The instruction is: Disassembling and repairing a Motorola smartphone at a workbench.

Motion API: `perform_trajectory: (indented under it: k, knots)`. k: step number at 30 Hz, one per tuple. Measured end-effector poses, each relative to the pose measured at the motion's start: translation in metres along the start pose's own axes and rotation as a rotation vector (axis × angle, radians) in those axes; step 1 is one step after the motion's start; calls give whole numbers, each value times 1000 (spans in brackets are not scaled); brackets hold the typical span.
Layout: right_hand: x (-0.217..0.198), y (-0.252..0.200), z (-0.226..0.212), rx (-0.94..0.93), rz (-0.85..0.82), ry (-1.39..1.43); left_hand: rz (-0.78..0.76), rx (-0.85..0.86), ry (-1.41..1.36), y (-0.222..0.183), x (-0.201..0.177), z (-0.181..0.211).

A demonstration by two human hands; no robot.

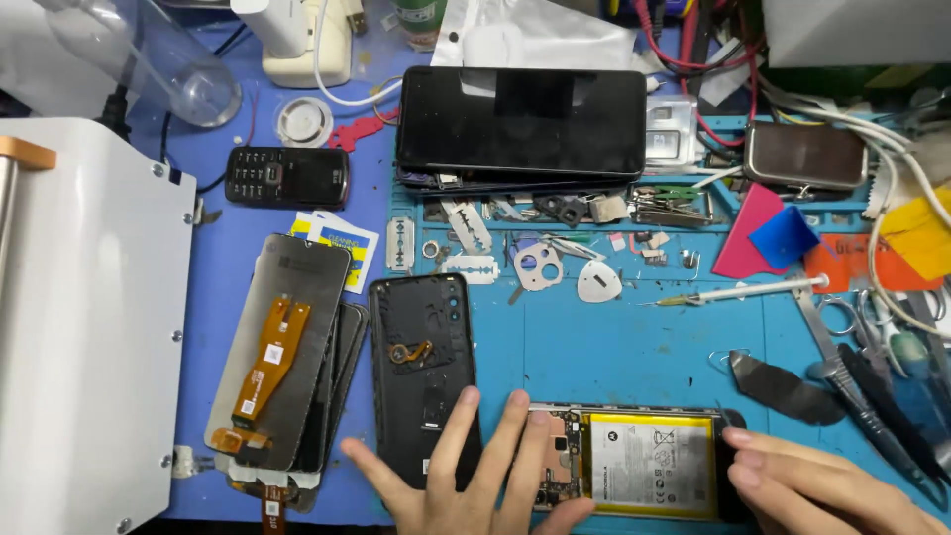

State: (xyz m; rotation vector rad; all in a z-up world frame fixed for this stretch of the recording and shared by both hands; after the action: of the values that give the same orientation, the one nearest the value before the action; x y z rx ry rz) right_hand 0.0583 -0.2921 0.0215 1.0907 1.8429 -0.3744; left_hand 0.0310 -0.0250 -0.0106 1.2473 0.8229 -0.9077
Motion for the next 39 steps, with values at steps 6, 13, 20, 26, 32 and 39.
perform_trajectory:
  k: [6, 13, 20, 26, 32, 39]
  knots:
    - [7, 15, -9, -154, 316, -35, 44, -53, -145, 1, -9, 2]
    - [31, -2, 0, -192, 638, -140, 141, 114, -197, -15, -6, -9]
    - [23, 4, -4, -136, 602, -127, 137, 93, -236, -16, -4, -10]
    - [16, 16, 2, -253, 720, -63, 268, 153, -249, -14, -7, -10]
    - [32, -13, 20, -115, 767, 41, 306, 166, -175, -17, 7, -8]
    - [29, -4, 7, -58, 816, 244, 447, 178, -132, -14, 3, -4]
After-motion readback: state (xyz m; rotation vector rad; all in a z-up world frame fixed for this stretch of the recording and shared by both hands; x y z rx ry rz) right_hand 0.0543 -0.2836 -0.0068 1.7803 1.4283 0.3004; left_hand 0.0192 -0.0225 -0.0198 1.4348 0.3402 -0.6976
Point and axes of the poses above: each hand's wrist, its own y-axis towards the middle knuckle, its own x-axis out of the palm, z = x × y, the point moved 2 cm from there along y, towards the middle knuckle, and after that the axes turned 10 degrees about -x, right-handed, at the moved point
